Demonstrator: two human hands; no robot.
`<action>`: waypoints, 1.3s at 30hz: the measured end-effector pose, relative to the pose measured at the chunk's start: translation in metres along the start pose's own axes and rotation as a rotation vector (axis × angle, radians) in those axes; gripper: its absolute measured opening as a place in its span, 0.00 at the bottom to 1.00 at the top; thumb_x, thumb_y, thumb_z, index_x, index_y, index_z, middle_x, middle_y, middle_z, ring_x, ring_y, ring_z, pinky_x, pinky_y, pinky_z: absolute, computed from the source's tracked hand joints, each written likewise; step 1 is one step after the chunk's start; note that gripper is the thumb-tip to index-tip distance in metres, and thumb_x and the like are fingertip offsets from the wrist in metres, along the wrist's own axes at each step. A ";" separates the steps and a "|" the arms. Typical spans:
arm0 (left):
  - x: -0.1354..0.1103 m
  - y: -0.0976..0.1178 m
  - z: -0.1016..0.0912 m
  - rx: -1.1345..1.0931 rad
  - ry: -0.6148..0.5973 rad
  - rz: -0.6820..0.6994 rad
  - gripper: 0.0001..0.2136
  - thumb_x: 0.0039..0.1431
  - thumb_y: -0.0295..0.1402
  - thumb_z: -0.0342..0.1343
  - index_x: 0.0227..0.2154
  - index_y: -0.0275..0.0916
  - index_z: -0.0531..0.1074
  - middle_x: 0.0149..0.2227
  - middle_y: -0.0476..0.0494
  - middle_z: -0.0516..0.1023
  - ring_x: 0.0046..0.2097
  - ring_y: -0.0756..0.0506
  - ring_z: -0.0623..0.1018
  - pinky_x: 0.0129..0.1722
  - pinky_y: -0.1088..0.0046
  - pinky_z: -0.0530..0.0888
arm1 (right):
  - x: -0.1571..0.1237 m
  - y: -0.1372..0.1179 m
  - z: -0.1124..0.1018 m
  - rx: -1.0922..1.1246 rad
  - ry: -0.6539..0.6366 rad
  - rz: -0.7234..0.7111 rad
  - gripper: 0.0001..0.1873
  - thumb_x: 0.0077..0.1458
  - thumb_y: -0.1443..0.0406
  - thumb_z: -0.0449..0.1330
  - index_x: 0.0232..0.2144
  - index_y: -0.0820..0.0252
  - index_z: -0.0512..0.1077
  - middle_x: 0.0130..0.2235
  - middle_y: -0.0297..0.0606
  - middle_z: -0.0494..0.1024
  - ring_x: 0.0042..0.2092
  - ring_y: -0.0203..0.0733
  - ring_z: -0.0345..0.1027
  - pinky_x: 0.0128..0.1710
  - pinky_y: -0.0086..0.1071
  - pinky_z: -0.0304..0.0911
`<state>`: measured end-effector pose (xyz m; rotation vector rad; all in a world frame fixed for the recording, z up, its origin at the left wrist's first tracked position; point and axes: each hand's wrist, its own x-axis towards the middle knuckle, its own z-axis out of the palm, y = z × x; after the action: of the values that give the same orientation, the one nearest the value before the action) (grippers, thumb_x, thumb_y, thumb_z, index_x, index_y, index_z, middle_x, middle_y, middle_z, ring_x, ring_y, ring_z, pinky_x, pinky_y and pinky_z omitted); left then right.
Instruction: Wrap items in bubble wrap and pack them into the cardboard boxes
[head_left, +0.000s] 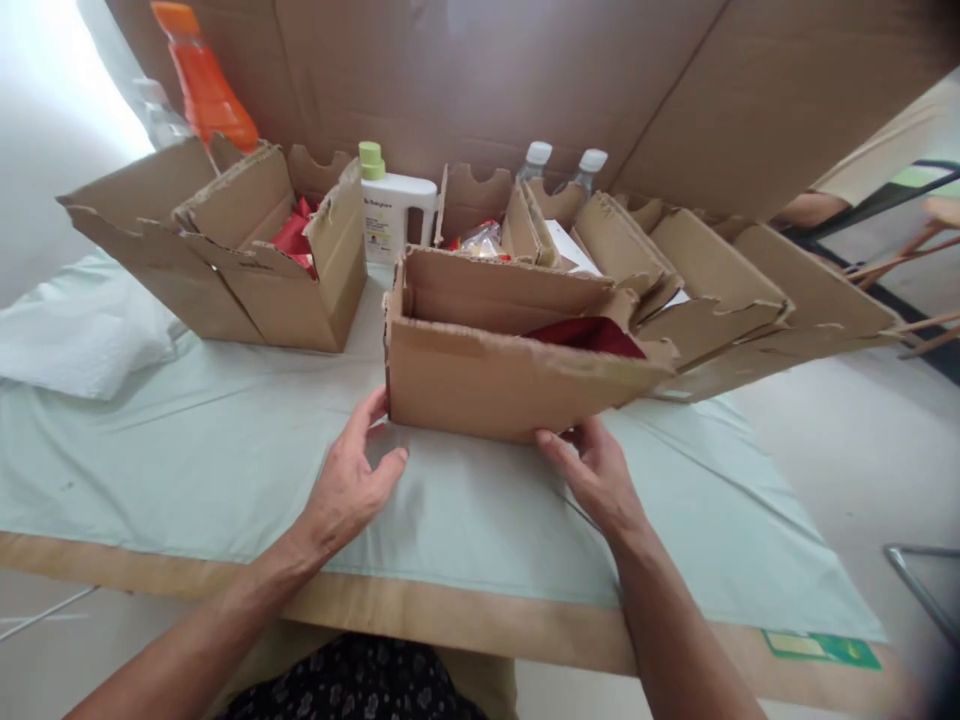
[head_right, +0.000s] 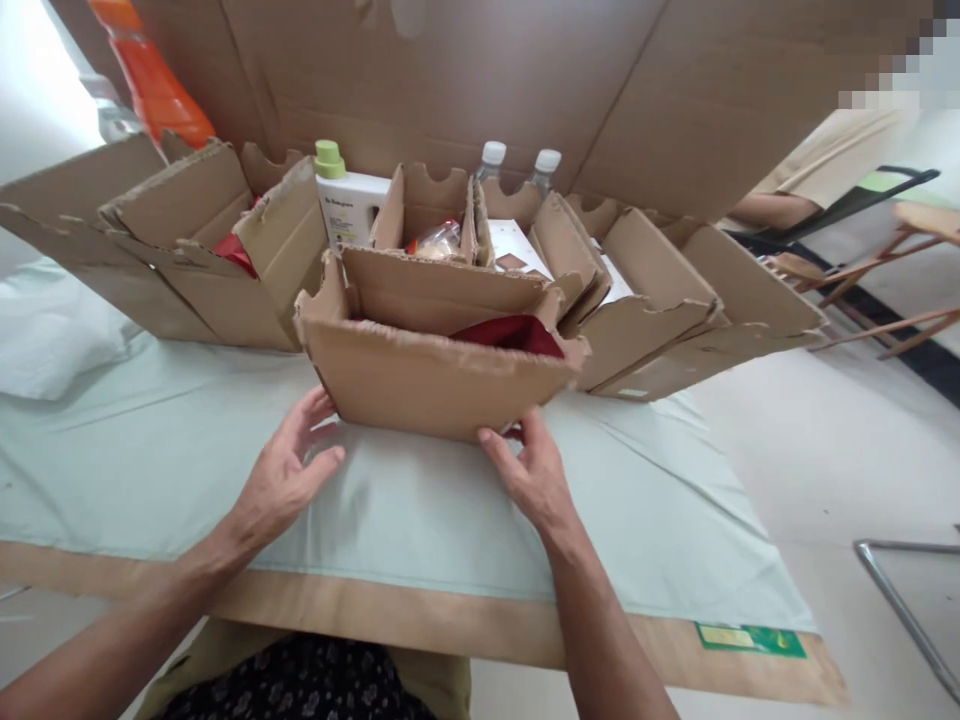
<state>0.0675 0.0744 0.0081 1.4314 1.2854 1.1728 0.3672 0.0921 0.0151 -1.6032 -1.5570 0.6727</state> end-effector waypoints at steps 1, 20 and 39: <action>0.000 -0.004 0.000 0.024 -0.017 -0.006 0.34 0.59 0.32 0.58 0.68 0.42 0.60 0.68 0.35 0.69 0.69 0.35 0.70 0.69 0.46 0.67 | -0.003 0.004 0.005 -0.010 -0.006 0.032 0.26 0.56 0.42 0.63 0.41 0.57 0.72 0.39 0.44 0.81 0.38 0.49 0.75 0.39 0.41 0.71; -0.064 -0.014 -0.080 0.403 -0.383 0.230 0.26 0.61 0.26 0.55 0.63 0.34 0.68 0.64 0.30 0.75 0.72 0.34 0.65 0.70 0.45 0.66 | -0.067 -0.055 0.067 -0.419 -0.057 -0.575 0.09 0.68 0.58 0.57 0.41 0.52 0.76 0.40 0.40 0.85 0.41 0.54 0.80 0.44 0.52 0.73; -0.067 -0.039 -0.078 0.146 -0.065 0.374 0.13 0.60 0.27 0.53 0.45 0.36 0.78 0.39 0.35 0.84 0.42 0.39 0.82 0.44 0.60 0.81 | 0.076 -0.306 0.382 -0.115 -0.595 -0.617 0.11 0.64 0.70 0.58 0.47 0.58 0.77 0.45 0.41 0.82 0.52 0.50 0.70 0.56 0.43 0.63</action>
<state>-0.0182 0.0119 -0.0217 1.8601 1.1048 1.2797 -0.1101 0.2136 0.0672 -0.9259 -2.4116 0.7484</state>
